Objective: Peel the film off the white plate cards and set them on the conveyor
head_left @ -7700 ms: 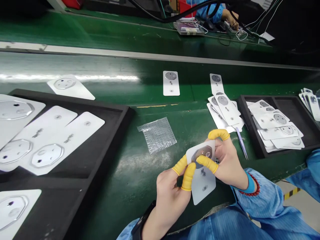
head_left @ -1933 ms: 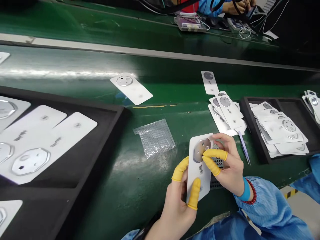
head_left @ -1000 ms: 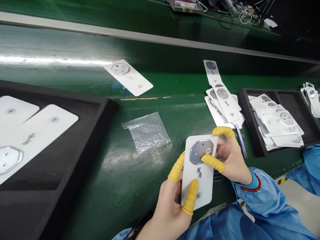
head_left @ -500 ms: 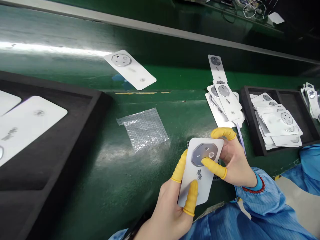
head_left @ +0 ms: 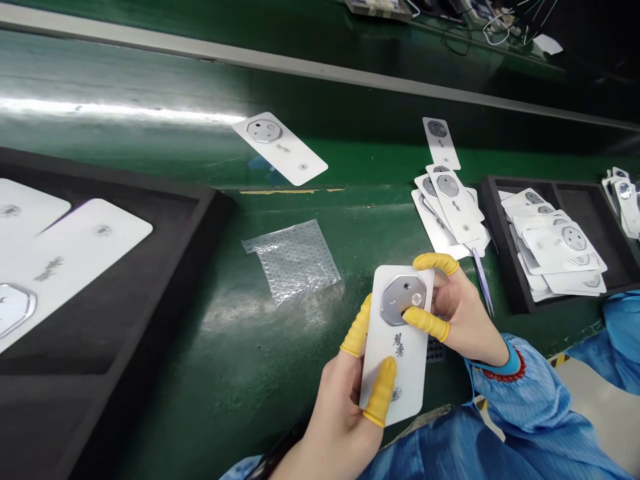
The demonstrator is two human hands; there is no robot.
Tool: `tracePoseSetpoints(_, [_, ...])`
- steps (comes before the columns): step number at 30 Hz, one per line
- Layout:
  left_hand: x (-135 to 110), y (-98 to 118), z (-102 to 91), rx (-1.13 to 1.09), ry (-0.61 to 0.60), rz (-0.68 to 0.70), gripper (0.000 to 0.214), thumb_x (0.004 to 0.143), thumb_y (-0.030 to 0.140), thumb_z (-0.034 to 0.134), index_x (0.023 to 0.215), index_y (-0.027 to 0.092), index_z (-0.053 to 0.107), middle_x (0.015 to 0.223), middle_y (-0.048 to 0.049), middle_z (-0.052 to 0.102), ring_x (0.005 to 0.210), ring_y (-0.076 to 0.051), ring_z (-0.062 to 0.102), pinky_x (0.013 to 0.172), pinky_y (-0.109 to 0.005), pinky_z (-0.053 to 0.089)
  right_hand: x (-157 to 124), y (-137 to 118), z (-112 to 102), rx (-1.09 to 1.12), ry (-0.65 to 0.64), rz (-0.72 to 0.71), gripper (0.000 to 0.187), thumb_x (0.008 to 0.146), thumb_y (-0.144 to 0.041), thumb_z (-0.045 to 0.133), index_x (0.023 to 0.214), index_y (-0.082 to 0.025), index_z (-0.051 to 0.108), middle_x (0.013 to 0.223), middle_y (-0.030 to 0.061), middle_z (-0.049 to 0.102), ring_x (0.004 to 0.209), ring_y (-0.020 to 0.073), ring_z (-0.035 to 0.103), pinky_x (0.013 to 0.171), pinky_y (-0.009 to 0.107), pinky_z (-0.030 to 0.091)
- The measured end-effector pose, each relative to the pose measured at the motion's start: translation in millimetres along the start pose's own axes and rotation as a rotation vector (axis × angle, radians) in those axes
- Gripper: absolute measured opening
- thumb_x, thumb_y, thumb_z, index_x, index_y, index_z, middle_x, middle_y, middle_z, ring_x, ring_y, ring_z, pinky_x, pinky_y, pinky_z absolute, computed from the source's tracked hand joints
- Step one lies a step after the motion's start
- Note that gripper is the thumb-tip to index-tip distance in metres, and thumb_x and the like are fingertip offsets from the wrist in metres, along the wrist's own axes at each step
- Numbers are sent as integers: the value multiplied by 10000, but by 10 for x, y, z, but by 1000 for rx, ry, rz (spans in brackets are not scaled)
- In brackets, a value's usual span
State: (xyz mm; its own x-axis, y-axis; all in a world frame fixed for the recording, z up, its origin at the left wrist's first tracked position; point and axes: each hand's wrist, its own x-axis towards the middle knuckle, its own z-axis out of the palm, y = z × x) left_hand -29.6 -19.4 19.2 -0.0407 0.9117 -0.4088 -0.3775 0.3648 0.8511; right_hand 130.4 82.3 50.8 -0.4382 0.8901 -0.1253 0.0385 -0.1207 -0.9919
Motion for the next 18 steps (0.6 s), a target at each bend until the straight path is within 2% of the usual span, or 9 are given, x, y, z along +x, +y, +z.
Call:
tracePoseSetpoints(4, [11,1,-32,64,-58,43,599,775,287,750,1348,261,578,902,-79,746,762,-266,697,675,-334,605,-7,-30,-1,-26,-28,-8,448,867,-403,671,1181,-279,377,972,38,641,720,163,697,561,269,602])
tracePoseSetpoints(8, [65,78,-6,94,-110,41,500,807,313,717,1291,241,619,787,-58,731,656,-230,675,555,-294,582,35,8,9,-22,37,5,465,828,-398,716,1156,-260,416,964,48,610,720,160,667,570,274,588])
tracePoseSetpoints(11, [115,150,44,99,-123,92,500,844,321,679,1329,258,576,872,-55,745,693,-214,689,557,-271,581,56,87,27,71,31,64,523,785,-392,768,1157,-268,421,967,36,628,753,156,662,616,272,582])
tracePoseSetpoints(14, [163,228,93,30,-41,114,594,821,333,712,1377,280,511,1046,-65,743,776,-212,713,630,-272,593,16,119,23,92,-82,86,571,797,-414,756,1229,-281,407,987,32,648,795,160,673,643,275,578])
tracePoseSetpoints(16, [190,293,107,-6,70,81,716,787,370,748,1428,285,438,1015,-58,755,711,-200,713,590,-260,584,19,71,-48,4,-130,28,545,852,-417,695,1286,-283,394,989,33,652,868,173,676,707,304,581])
tracePoseSetpoints(18, [216,364,96,-27,184,75,863,751,419,776,1485,308,334,922,-32,768,610,-183,695,515,-240,562,139,-48,-213,-185,-7,-100,476,911,-384,618,1318,-279,395,1014,42,654,960,185,661,803,343,569])
